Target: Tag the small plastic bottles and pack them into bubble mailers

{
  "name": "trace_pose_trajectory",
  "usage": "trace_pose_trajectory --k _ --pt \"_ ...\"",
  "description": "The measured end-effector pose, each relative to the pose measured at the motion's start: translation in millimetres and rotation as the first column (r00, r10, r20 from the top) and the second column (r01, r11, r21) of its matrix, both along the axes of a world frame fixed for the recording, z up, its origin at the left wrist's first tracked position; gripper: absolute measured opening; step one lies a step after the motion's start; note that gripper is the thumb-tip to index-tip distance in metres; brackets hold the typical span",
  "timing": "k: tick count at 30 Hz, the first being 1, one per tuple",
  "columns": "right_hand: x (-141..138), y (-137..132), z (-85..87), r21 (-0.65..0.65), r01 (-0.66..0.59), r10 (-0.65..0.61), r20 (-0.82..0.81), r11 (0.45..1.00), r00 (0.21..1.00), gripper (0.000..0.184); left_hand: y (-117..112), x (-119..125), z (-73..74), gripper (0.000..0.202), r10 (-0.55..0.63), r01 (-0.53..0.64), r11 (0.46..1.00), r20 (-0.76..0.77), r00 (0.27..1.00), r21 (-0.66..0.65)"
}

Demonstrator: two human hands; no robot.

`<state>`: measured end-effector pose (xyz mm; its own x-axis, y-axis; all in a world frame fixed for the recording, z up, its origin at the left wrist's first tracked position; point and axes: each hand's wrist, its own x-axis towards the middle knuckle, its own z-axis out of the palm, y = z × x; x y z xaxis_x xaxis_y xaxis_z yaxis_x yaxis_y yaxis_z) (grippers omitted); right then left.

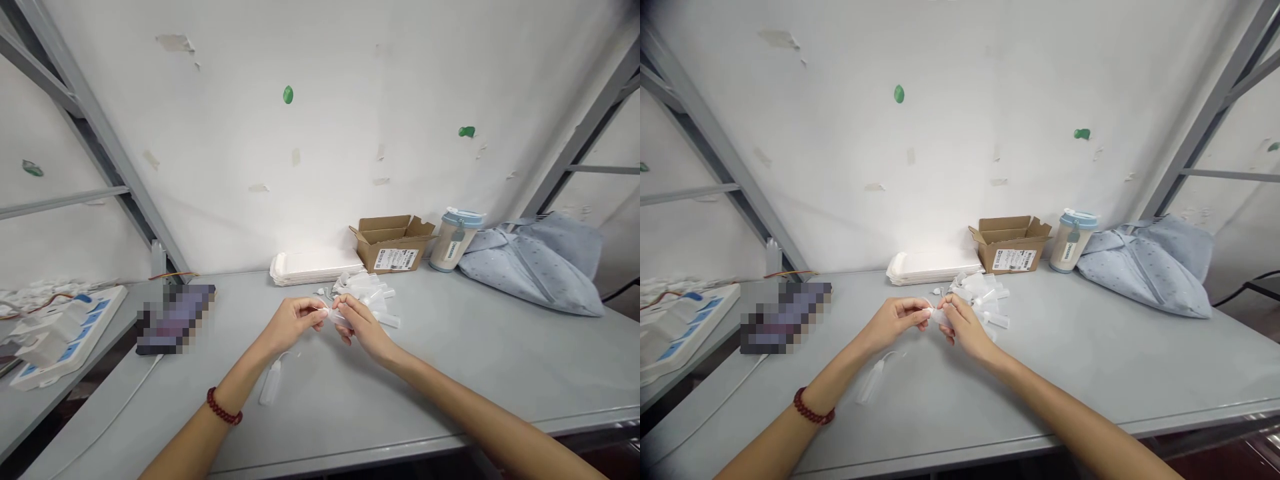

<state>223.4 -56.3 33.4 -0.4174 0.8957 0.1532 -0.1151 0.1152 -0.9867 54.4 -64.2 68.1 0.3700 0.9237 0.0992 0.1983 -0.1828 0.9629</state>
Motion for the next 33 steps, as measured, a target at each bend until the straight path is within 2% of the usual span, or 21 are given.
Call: trace_pose_trajectory --k 4,7,13,18,22,31,33 --pt "-1.7 -4.9 -0.6 0.116 0.042 -0.052 0.086 0.992 0.995 0.022 -2.4 0.5 0.1 0.035 0.023 -0.028 0.997 -0.074 0.997 -0.073" --pt "-3.0 -9.0 -0.5 0.140 0.041 -0.059 0.121 0.989 0.991 0.023 -2.7 0.2 -1.2 0.037 0.015 -0.022 0.997 -0.105 0.994 -0.069" --pt "-3.6 -8.8 0.4 0.065 0.033 -0.040 0.100 0.997 0.994 0.024 -2.5 -1.6 -4.0 0.036 0.015 -0.018 0.999 -0.104 0.994 -0.026" --pt "-1.5 -3.9 1.9 -0.081 0.031 -0.027 0.055 0.996 0.998 0.023 -2.7 0.2 -3.5 0.022 0.002 0.000 0.999 -0.037 0.999 0.039" --pt "-0.7 -2.5 3.5 -0.139 0.033 -0.030 0.018 0.990 0.999 0.022 -1.5 2.0 -4.0 0.016 0.024 -0.026 0.997 0.028 0.999 0.069" --pt "-1.7 -5.3 7.1 -0.124 0.043 -0.044 -0.001 0.991 0.999 0.023 -3.9 0.9 -2.8 0.033 -0.011 0.010 1.000 -0.054 0.998 -0.027" --pt "-1.3 -5.0 6.0 -0.125 0.049 -0.048 0.009 0.991 0.999 0.022 -3.6 0.1 -4.3 0.031 -0.012 0.011 1.000 -0.071 0.997 -0.023"
